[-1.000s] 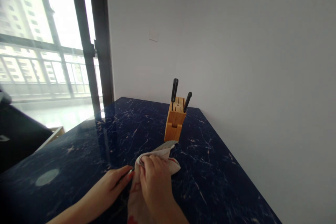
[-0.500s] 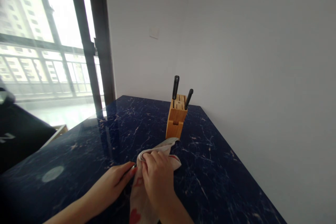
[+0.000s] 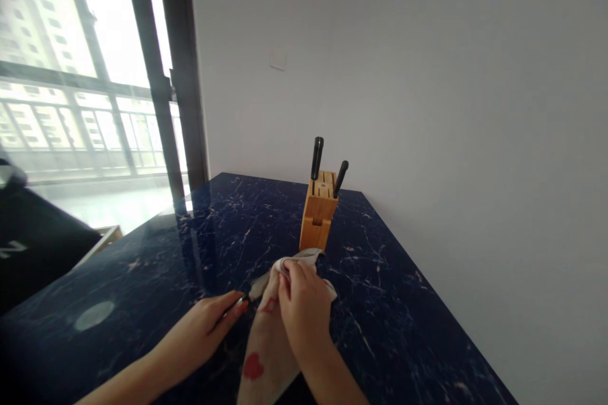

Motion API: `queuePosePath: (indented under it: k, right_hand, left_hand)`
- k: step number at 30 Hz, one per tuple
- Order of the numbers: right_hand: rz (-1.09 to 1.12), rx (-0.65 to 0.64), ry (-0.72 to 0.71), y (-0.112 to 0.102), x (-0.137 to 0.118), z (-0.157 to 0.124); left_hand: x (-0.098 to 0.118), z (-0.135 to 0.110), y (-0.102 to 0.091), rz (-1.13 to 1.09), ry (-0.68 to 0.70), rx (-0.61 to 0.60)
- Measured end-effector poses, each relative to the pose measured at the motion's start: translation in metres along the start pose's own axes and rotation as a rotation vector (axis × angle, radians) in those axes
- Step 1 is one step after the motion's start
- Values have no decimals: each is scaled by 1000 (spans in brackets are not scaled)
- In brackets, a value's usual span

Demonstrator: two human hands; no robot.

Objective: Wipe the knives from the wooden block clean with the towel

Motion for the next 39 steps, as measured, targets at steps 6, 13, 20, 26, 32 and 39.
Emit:
queuePosePath:
  k: [6, 13, 20, 26, 32, 39]
  right_hand:
    - [-11, 93, 121, -9, 34, 11]
    - [24, 25, 70, -2, 25, 8]
    - [158, 138, 241, -9, 68, 19]
    - [383, 219, 322, -9, 80, 20]
    - [498, 271, 334, -15, 66, 18]
    - [433, 233, 281, -13, 60, 17]
  left_hand:
    - [-2, -1, 0, -8, 2, -5]
    - [-2, 0, -3, -2, 3, 1]
    - [-1, -3, -5, 9, 18, -15]
    - [-9, 2, -4, -81, -53, -23]
    - [-10, 3, -8, -179, -78, 14]
    - [-3, 0, -5, -187, -21, 4]
Point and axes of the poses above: each hand's wrist, its own z-axis towards the middle knuckle, its own y-axis out of the palm, x = y × z, the point moved 4 cm from there along z, towards the middle knuckle
